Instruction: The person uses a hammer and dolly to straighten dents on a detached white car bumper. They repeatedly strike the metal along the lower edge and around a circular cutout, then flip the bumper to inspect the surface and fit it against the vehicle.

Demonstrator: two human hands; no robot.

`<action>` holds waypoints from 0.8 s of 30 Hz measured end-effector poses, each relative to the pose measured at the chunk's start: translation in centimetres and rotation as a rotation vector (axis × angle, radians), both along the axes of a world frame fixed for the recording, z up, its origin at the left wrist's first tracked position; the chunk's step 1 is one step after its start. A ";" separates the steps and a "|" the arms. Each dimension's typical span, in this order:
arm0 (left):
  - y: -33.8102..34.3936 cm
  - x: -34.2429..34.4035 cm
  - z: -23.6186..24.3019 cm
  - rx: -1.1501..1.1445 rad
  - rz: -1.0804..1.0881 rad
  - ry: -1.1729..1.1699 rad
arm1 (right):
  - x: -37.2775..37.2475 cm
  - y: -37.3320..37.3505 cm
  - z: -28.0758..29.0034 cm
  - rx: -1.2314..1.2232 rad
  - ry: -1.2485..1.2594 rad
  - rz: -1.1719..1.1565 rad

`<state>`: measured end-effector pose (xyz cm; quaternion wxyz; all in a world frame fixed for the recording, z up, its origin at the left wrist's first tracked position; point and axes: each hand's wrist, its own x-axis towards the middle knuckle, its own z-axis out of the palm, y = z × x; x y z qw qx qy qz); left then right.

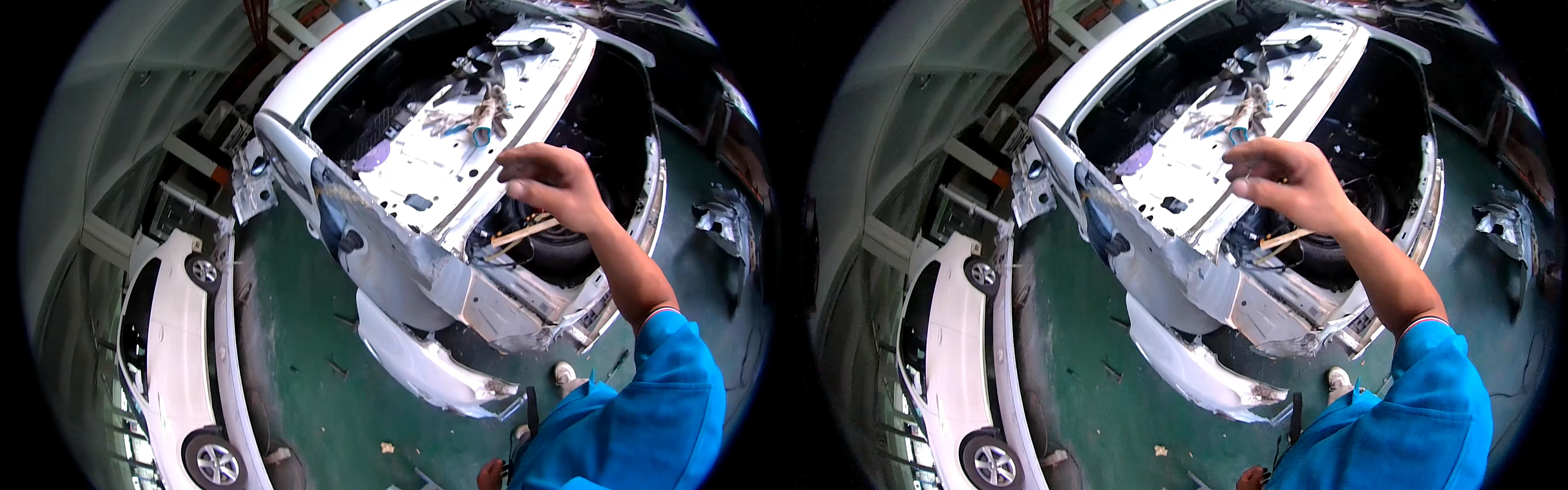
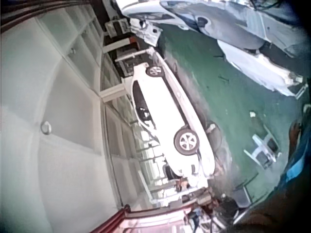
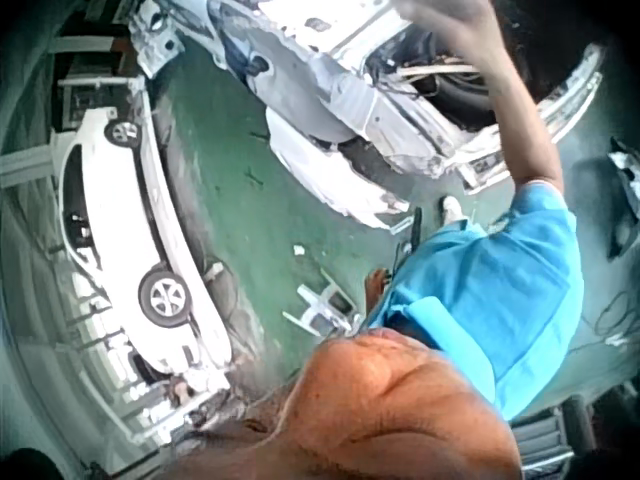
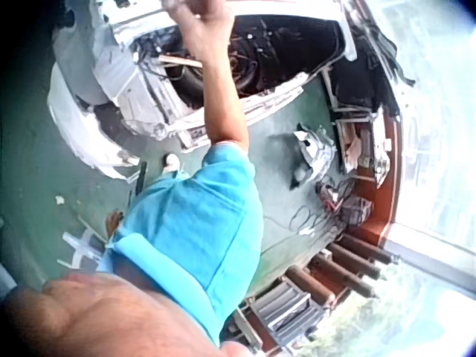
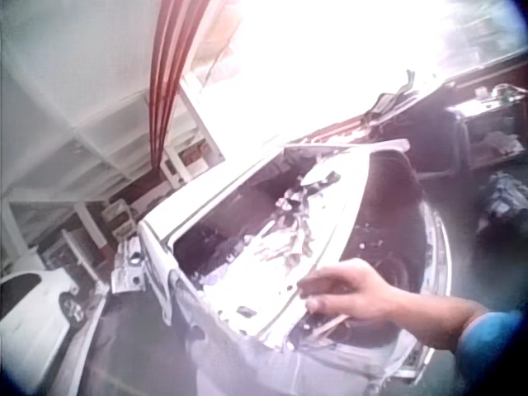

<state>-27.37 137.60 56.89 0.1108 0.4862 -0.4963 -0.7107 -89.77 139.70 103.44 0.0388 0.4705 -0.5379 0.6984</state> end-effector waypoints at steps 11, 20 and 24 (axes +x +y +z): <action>2.5 -1.0 7.8 -0.032 -0.287 -0.347 | 9.2 3.9 -23.9 1.186 0.135 0.863; 0.5 -1.5 3.7 -0.052 -0.228 -0.167 | 19.2 15.1 -42.9 1.774 0.061 0.474; -0.3 -0.7 2.3 -0.063 -0.282 -0.137 | 22.6 16.4 -45.6 1.746 -0.068 0.430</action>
